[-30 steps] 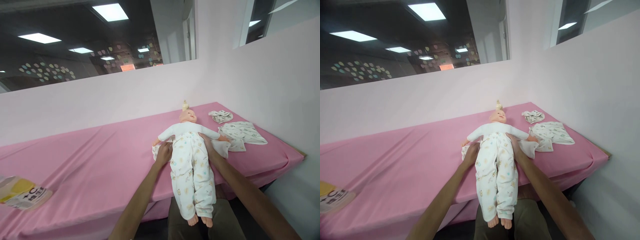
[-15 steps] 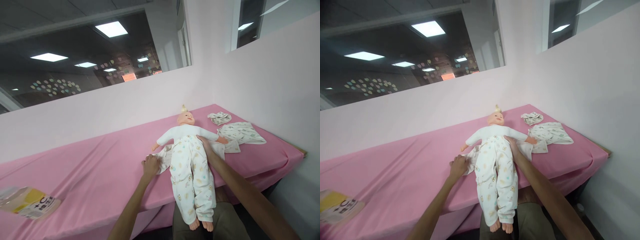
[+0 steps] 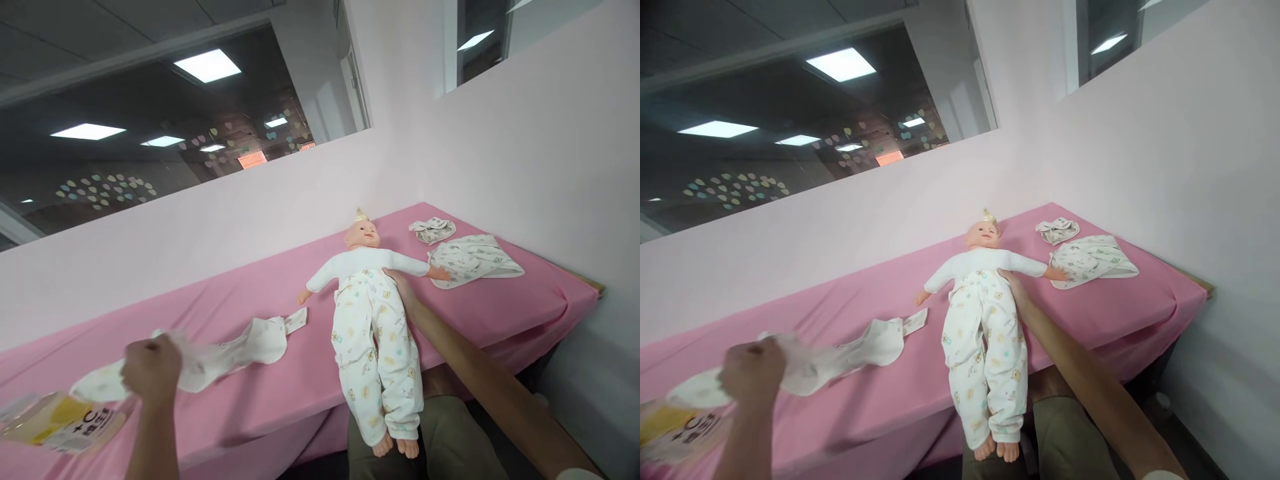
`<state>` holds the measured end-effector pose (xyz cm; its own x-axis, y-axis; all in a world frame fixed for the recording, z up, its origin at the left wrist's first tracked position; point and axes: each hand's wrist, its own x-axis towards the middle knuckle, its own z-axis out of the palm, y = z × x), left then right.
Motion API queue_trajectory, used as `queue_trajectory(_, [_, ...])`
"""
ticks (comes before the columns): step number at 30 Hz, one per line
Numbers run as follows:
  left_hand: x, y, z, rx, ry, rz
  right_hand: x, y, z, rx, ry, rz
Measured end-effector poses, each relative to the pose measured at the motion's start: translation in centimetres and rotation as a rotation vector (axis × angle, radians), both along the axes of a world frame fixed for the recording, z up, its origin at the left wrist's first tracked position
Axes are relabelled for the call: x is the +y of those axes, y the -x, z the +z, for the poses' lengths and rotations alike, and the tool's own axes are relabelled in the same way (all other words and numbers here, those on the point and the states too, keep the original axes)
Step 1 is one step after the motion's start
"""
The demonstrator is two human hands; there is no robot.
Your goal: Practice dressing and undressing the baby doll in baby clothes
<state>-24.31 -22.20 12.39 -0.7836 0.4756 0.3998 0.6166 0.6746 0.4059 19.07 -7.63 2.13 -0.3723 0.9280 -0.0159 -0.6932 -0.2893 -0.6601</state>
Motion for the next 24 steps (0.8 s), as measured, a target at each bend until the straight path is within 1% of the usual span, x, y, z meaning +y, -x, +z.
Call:
queue_trajectory(1, [0.4,-1.7,-0.4,-0.025,0.029,0.028,0.1,0.0,-0.1,0.0,-0.005,0.001])
queue_trajectory(2, [0.9,-3.6,-1.0,-0.063,0.038,-0.101,0.1,0.0,-0.3,-0.002,-0.01,0.005])
queue_trajectory(3, [1.4,-5.6,-1.7,-0.12,0.024,-0.277,0.2,0.0,-0.4,-0.005,-0.013,0.011])
queue_trajectory(4, [1.8,-7.4,-2.6,-0.194,0.051,-0.468,0.3,0.1,-0.6,-0.007,-0.015,0.013])
queue_trajectory(5, [2.2,-9.1,-3.5,-0.26,0.116,-0.644,0.4,0.1,-0.7,-0.01,-0.019,0.012])
queue_trajectory(6, [2.5,-10.5,-4.4,-0.319,0.221,-0.787,0.4,0.1,-0.9,-0.015,-0.028,0.007])
queue_trajectory(7, [2.8,-11.5,-5.4,-0.361,0.301,-0.885,0.5,0.2,-1.0,-0.025,-0.041,-0.005])
queue_trajectory(8, [3.1,-12.3,-6.3,-0.379,0.363,-0.943,0.6,0.2,-1.2,-0.038,-0.058,-0.022])
queue_trajectory(9, [3.4,-12.6,-7.2,-0.376,0.404,-0.97,0.6,0.3,-1.3,-0.053,-0.076,-0.037])
queue_trajectory(10, [3.8,-12.7,-8.1,-0.353,0.41,-0.973,0.6,0.3,-1.3,-0.071,-0.094,-0.049])
queue_trajectory(13, [5.2,-11.7,-10.3,-0.23,0.349,-0.919,0.6,0.5,-1.2,-0.122,-0.12,-0.057])
queue_trajectory(14, [5.7,-11.3,-10.7,-0.193,0.318,-0.874,0.5,0.5,-1.1,-0.133,-0.12,-0.047])
queue_trajectory(16, [6.4,-10.9,-11.1,-0.129,0.289,-0.771,0.4,0.5,-0.9,-0.135,-0.112,-0.032])
queue_trajectory(18, [6.8,-11.7,-10.9,-0.099,0.289,-0.731,0.3,0.4,-0.8,-0.116,-0.096,-0.026])
queue_trajectory(19, [6.8,-12.6,-10.7,-0.12,0.272,-0.754,0.3,0.4,-0.8,-0.105,-0.09,-0.029])
queue_trajectory(20, [6.9,-13.7,-10.5,-0.167,0.243,-0.807,0.2,0.4,-0.7,-0.096,-0.086,-0.032])
queue_trajectory(22, [7.0,-16.4,-10.0,-0.383,0.105,-0.933,0.2,0.3,-0.7,-0.083,-0.087,-0.027])
queue_trajectory(24, [7.5,-19.1,-9.6,-0.603,0.022,-1.04,0.1,0.3,-0.7,-0.09,-0.086,-0.018])
